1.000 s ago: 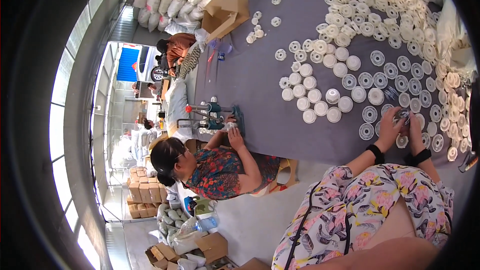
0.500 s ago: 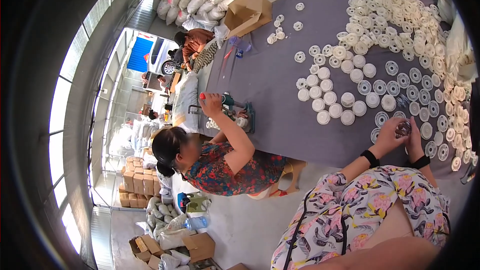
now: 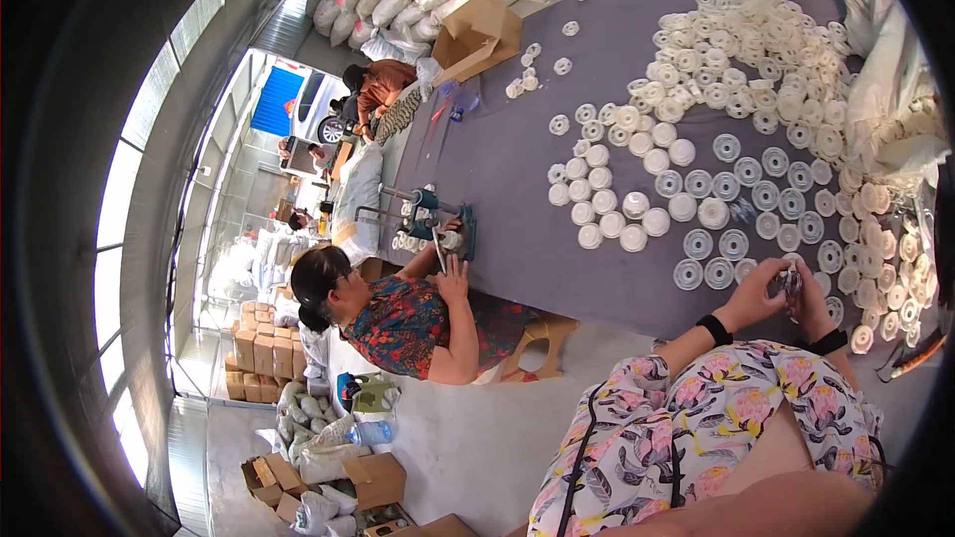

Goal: Assembling small white plastic components by inserting metal rings into them.

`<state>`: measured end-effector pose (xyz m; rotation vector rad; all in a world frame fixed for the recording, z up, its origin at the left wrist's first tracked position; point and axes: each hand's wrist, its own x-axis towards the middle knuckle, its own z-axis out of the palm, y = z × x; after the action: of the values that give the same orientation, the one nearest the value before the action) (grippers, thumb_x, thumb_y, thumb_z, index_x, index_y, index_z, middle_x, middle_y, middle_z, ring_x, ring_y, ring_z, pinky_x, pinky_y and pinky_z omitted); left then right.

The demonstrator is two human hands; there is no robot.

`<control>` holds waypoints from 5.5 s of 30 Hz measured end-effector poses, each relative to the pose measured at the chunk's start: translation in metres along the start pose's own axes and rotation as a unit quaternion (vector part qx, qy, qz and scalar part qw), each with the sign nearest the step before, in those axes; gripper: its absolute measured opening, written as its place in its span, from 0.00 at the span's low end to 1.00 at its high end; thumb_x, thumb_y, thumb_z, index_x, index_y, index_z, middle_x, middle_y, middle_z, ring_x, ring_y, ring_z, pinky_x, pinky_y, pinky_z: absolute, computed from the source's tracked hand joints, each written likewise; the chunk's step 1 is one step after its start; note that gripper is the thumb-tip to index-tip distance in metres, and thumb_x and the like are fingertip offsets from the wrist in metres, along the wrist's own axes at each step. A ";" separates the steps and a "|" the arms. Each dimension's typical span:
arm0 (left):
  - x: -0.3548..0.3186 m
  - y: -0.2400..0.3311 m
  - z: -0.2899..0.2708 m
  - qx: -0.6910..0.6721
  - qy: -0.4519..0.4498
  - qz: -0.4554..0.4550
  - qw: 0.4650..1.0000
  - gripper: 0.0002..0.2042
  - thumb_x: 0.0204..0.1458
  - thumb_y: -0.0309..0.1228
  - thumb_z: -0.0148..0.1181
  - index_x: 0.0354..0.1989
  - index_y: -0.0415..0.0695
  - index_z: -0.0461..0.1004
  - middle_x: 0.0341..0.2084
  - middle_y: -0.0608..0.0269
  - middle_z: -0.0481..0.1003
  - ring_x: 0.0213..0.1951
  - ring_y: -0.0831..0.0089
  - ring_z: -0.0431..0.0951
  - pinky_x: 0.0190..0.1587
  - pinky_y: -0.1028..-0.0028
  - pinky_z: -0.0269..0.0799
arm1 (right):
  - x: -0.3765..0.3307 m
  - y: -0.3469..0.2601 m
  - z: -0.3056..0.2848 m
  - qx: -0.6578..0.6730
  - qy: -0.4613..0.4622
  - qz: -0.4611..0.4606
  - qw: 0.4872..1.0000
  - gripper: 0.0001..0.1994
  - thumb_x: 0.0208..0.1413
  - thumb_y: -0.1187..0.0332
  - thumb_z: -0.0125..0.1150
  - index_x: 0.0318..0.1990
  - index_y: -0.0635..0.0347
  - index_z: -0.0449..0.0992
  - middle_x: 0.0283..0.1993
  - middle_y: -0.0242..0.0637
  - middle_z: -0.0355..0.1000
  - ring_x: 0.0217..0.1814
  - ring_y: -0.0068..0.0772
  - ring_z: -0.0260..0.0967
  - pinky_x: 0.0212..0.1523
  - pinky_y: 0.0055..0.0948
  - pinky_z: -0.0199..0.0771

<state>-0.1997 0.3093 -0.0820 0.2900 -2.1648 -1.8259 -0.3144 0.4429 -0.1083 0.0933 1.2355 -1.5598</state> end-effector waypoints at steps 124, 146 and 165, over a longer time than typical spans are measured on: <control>0.053 0.071 0.142 0.112 0.006 0.161 0.981 0.23 0.37 0.29 0.67 0.44 0.44 0.68 0.38 0.56 0.66 0.38 0.60 0.70 0.39 0.69 0.68 | -0.073 -0.106 -0.136 0.097 0.043 0.110 0.988 0.08 0.54 0.60 0.54 0.26 0.48 0.66 0.15 0.20 0.61 0.09 0.11 0.48 0.08 0.12 0.46; 0.057 0.040 0.167 -0.231 0.134 -0.058 0.962 0.15 0.52 0.30 0.58 0.45 0.38 0.62 0.26 0.65 0.70 0.26 0.81 0.71 0.25 0.83 0.68 | -0.101 -0.107 -0.088 -0.203 0.042 -0.164 0.964 0.16 0.55 0.66 0.50 0.51 0.57 0.66 0.40 0.29 0.68 0.35 0.18 0.68 0.28 0.18 0.72; 0.051 0.045 0.169 -0.353 0.088 -0.078 0.928 0.10 0.58 0.33 0.49 0.42 0.40 0.63 0.27 0.59 0.74 0.22 0.71 0.77 0.24 0.75 0.76 | -0.076 -0.073 -0.101 -0.261 0.053 -0.367 0.891 0.14 0.60 0.63 0.43 0.48 0.63 0.68 0.26 0.24 0.61 0.24 0.12 0.54 0.25 0.16 0.59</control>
<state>-0.3047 0.4564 -0.0586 0.4382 -1.2749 -2.4105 -0.3905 0.5575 -0.0604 -0.7247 1.8706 -1.7848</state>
